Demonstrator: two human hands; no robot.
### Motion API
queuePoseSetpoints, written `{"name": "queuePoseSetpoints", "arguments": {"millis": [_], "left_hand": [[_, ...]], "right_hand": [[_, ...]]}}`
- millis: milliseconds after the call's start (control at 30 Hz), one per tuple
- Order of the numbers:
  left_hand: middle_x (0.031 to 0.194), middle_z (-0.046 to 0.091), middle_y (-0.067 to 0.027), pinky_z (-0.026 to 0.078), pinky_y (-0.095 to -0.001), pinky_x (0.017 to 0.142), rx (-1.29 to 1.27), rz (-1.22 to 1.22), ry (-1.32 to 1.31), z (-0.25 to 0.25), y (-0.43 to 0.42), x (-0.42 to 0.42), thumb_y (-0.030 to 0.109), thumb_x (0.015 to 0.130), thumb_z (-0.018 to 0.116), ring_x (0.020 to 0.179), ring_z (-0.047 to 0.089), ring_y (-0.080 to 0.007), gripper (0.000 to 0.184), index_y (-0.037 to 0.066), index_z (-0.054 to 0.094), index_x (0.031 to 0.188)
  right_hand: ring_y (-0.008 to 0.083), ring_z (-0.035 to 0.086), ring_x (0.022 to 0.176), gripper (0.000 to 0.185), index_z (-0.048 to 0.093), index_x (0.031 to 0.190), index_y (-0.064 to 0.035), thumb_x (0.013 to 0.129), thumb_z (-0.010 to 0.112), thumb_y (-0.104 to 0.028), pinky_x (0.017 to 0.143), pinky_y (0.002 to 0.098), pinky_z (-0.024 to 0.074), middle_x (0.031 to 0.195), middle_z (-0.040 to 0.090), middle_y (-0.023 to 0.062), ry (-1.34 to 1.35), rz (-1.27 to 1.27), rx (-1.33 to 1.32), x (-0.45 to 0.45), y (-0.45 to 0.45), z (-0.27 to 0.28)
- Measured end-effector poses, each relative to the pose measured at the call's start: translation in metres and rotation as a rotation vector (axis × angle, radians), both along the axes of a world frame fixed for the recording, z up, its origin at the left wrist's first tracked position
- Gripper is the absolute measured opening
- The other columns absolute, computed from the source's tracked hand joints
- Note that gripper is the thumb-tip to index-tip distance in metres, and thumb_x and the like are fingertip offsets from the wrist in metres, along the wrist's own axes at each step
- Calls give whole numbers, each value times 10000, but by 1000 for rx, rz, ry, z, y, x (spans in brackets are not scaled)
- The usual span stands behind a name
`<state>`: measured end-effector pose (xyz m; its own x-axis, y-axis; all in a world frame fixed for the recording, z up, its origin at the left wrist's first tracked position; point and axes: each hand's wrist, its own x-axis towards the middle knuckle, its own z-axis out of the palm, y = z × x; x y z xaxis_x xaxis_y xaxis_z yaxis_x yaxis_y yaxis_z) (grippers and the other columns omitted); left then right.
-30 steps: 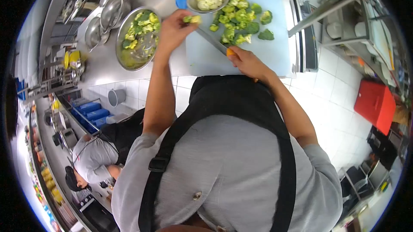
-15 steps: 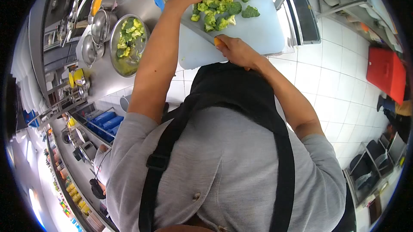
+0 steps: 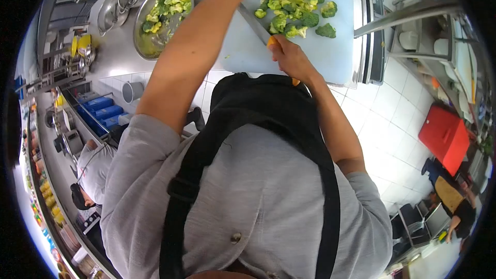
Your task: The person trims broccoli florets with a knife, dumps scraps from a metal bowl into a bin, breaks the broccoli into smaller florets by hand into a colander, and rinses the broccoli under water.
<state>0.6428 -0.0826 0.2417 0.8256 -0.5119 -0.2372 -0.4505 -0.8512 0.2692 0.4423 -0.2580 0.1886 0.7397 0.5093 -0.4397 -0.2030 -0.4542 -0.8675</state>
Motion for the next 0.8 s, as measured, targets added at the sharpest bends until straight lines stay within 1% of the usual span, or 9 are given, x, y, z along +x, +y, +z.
{"name": "queuePoseSetpoints", "arguments": {"millis": [100,200,233,300,367,500,567,700,800], "left_hand": [[1151,743,-215,553,-427,854,-668,150,-210,29,86,-31,178,1004,613,1019,710,-295,359,31,678,1325],[1201,761,-204,544,-380,943,-391,750,15,95,200,-101,266,1043,616,1023,730,-247,454,97,616,1464],[888,773,-150,569,-419,783,-471,750,-185,39,297,-99,345,842,750,813,745,-326,361,112,763,1117],[939,772,-167,581,-468,782,-154,791,-419,32,375,-147,274,827,730,908,739,-362,223,134,780,993],[984,785,-160,592,-493,780,222,832,-382,-3,460,-173,246,860,689,958,742,-368,162,152,802,930],[1059,781,-184,605,-487,853,401,798,-269,-53,452,-201,268,862,700,999,747,-364,263,100,794,1042],[1079,772,-203,607,-479,893,302,1138,-294,-73,417,-196,276,856,714,1014,747,-365,322,58,778,1083],[1091,742,-275,606,-451,911,99,1171,-330,-57,384,-204,258,803,780,1017,736,-424,415,-17,741,1112],[1037,749,-216,619,-436,856,-352,1248,-470,-33,371,-224,207,824,790,972,752,-375,396,-17,711,1141]], "right_hand": [[186,596,621,333,593,1321,-52,1099,516,-288,595,370,501,825,643,85,-52,-29,-24,-1,-2,0],[174,568,636,312,611,1327,-81,1094,514,-265,597,358,482,797,618,81,-185,-61,35,-4,-6,-28],[173,568,650,320,607,1336,-80,1093,517,-267,608,354,481,793,619,83,-143,-74,-6,-6,-4,-22],[186,575,673,329,602,1344,-70,1093,515,-264,635,356,485,791,623,95,-143,-109,-85,-14,-2,-7],[230,598,691,334,590,1352,-58,1097,507,-257,667,378,495,806,635,124,-217,-122,-152,-25,2,0],[372,655,756,359,548,1390,-45,1099,501,-250,739,449,509,851,663,213,-299,-66,-280,-31,17,13],[474,678,851,379,511,1419,-49,1099,502,-252,775,497,510,895,680,278,-329,-37,-299,-33,21,14],[517,675,914,377,490,1430,-44,1101,483,-229,805,545,505,950,686,316,-335,2,-335,-34,24,18],[527,670,929,379,479,1430,-38,1098,490,-222,805,558,505,966,688,323,-377,12,-314,-34,20,7]]}}
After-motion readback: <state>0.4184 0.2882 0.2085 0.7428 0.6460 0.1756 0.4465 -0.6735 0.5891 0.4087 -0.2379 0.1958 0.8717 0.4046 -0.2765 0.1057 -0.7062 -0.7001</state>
